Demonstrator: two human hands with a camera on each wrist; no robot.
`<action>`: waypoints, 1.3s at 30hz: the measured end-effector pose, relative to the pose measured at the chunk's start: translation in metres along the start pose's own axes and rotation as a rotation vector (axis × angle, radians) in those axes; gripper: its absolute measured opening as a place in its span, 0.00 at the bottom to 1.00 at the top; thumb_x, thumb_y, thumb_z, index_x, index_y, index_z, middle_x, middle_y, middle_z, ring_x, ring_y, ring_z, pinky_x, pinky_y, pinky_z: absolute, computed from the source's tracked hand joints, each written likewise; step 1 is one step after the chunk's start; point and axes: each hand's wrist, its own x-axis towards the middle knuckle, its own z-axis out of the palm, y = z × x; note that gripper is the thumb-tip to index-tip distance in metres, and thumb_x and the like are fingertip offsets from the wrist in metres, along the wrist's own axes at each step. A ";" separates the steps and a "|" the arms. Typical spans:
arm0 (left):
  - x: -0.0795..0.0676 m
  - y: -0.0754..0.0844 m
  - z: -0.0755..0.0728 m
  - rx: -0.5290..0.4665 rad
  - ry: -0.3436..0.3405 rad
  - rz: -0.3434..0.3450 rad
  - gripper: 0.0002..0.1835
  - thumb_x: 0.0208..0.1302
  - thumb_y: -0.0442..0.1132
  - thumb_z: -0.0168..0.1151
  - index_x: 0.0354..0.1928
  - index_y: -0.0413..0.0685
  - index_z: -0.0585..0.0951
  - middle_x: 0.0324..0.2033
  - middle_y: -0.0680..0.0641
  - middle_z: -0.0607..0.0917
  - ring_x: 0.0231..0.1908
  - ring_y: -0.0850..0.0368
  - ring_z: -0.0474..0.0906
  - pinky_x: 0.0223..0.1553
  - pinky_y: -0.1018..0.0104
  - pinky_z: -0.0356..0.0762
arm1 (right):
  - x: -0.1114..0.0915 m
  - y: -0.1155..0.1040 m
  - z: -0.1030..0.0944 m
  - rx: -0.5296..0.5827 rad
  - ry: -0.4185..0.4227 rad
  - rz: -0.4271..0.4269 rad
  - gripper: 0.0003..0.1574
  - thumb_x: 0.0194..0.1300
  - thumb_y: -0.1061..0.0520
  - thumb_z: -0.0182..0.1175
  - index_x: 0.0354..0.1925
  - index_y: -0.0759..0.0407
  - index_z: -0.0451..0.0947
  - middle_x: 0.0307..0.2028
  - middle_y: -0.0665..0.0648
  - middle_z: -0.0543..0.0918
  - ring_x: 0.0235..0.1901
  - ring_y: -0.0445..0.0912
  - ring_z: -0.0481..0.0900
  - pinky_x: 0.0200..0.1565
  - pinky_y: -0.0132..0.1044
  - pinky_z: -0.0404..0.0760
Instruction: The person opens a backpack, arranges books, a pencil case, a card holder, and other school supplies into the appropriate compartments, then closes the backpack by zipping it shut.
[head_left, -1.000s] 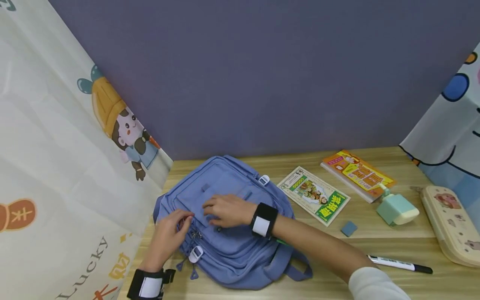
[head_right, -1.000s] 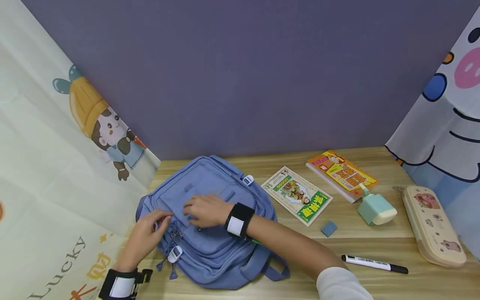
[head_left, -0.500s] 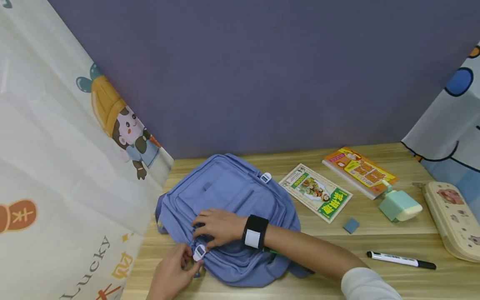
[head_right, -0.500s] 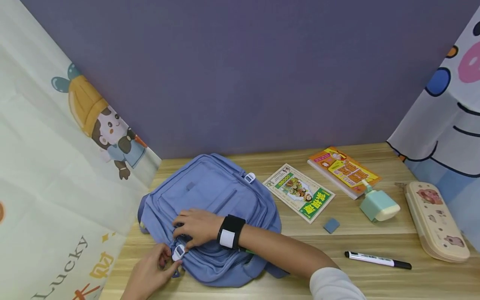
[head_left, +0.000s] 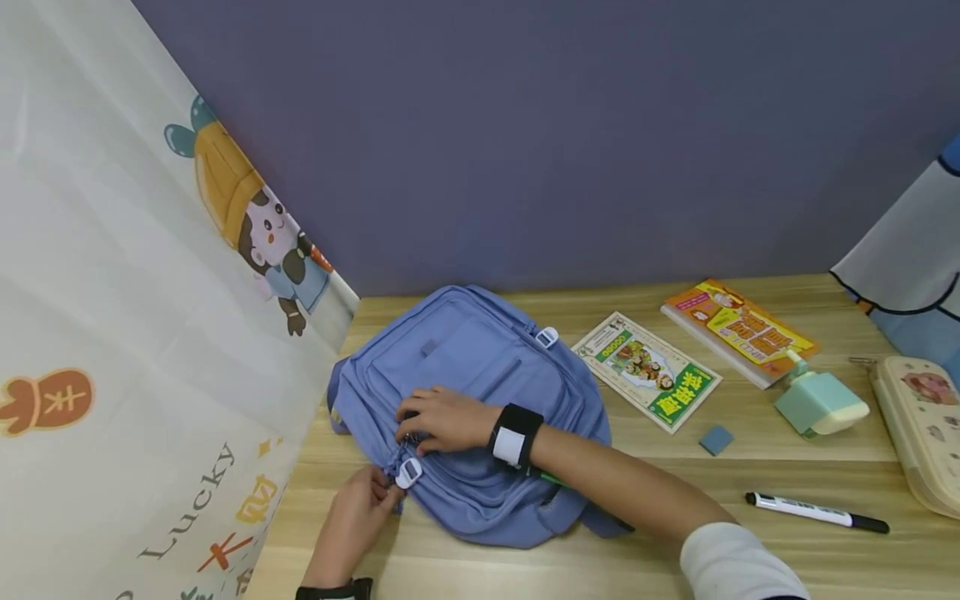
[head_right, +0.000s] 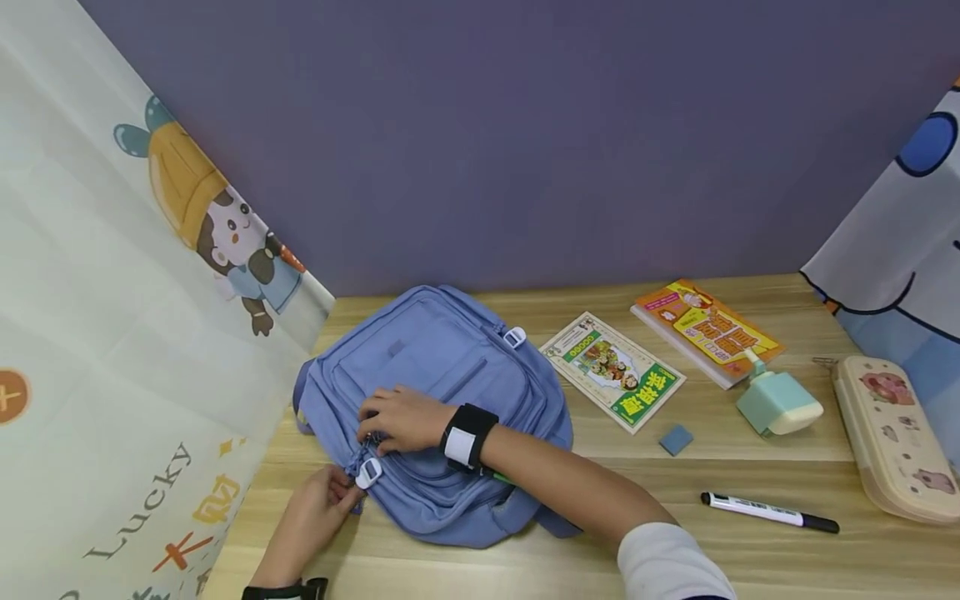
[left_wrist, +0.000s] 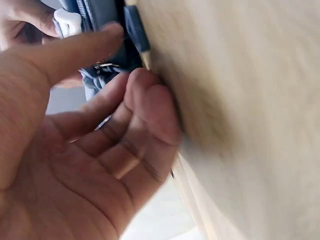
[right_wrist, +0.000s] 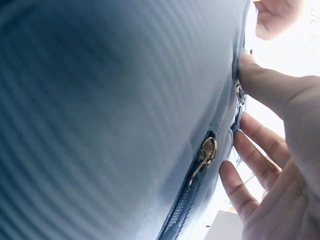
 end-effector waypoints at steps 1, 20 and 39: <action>0.003 0.001 0.000 0.008 -0.020 -0.003 0.11 0.63 0.36 0.76 0.35 0.44 0.80 0.27 0.53 0.82 0.27 0.66 0.75 0.30 0.68 0.76 | -0.001 0.002 0.000 0.009 0.001 0.009 0.25 0.72 0.40 0.68 0.65 0.34 0.83 0.66 0.44 0.79 0.63 0.41 0.74 0.60 0.39 0.75; -0.005 0.015 -0.005 -0.127 -0.308 0.225 0.08 0.59 0.32 0.74 0.26 0.52 0.86 0.23 0.62 0.79 0.25 0.76 0.68 0.28 0.73 0.70 | 0.005 0.000 -0.003 0.056 -0.085 0.078 0.27 0.73 0.40 0.66 0.68 0.32 0.79 0.75 0.45 0.74 0.70 0.42 0.72 0.68 0.40 0.73; -0.001 0.013 -0.015 -0.282 -0.366 0.404 0.08 0.57 0.31 0.69 0.28 0.52 0.81 0.24 0.68 0.75 0.28 0.79 0.69 0.28 0.74 0.70 | -0.036 -0.072 -0.024 0.149 -0.201 0.060 0.21 0.55 0.27 0.76 0.34 0.36 0.85 0.21 0.32 0.76 0.20 0.26 0.69 0.22 0.24 0.68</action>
